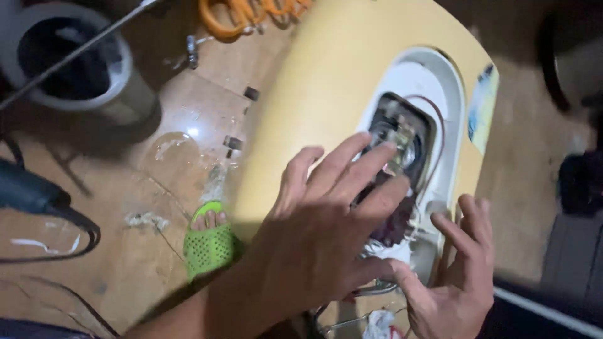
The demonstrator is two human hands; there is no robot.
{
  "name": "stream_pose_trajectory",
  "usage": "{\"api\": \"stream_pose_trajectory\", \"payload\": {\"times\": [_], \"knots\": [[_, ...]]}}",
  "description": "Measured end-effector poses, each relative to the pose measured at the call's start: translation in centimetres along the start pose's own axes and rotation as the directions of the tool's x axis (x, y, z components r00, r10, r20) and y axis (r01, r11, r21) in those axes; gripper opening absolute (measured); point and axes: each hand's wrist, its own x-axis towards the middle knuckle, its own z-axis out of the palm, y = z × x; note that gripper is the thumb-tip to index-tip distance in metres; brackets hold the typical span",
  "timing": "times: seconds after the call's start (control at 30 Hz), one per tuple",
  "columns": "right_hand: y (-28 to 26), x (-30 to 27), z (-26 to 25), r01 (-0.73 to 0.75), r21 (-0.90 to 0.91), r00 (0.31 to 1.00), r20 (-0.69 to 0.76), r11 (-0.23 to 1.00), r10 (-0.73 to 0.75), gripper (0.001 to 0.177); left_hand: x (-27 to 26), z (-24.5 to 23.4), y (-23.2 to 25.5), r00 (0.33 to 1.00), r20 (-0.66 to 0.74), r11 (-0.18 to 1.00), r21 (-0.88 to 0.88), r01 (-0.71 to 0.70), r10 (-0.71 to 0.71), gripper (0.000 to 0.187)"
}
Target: Repairing the internal electrical components and wiring of a yellow appliance, including positioning a thermostat and routing wires.
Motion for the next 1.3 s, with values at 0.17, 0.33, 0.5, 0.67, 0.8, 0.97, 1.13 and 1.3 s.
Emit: {"api": "stream_pose_trajectory", "payload": {"times": [0.17,0.33,0.5,0.67,0.8,0.97,1.13,1.3], "knots": [[2.3,-2.2,0.1,-0.062,-0.109,0.985,-0.169,0.992,0.043,0.05,2.0,2.4,-0.3,0.975,0.054,0.977,-0.02,-0.213,0.214,0.084],[3.2,-1.8,-0.5,0.02,-0.271,0.993,-0.103,0.962,-0.049,0.051,4.2,3.0,-0.5,0.92,0.354,0.958,0.165,-0.236,0.166,0.104],[3.0,-0.5,-1.8,0.007,-0.195,0.997,-0.08,0.981,-0.023,0.042,5.4,2.5,0.0,0.871,0.458,0.949,0.151,-0.275,0.179,0.08],[2.8,0.2,-2.4,0.001,-0.132,0.994,-0.106,0.991,-0.015,0.029,5.9,2.8,0.8,0.855,0.488,0.956,0.127,-0.266,0.173,0.07],[2.7,0.6,-2.7,0.045,-0.129,0.993,-0.101,0.991,-0.059,0.02,5.9,2.9,1.1,0.859,0.485,0.955,0.141,-0.261,0.163,0.065],[3.2,0.5,-2.3,0.031,-0.133,0.993,-0.108,0.991,-0.045,0.018,6.0,3.1,1.2,0.861,0.486,0.962,0.135,-0.239,0.146,0.061],[3.1,0.7,-2.4,0.011,-0.133,0.995,-0.093,0.991,-0.023,0.014,6.1,3.2,1.2,0.883,0.451,0.966,0.138,-0.216,0.133,0.057],[3.2,0.7,-2.0,0.032,-0.147,0.992,-0.115,0.989,-0.049,0.014,6.1,3.0,1.0,0.887,0.44,0.966,0.137,-0.221,0.141,0.061]]}}
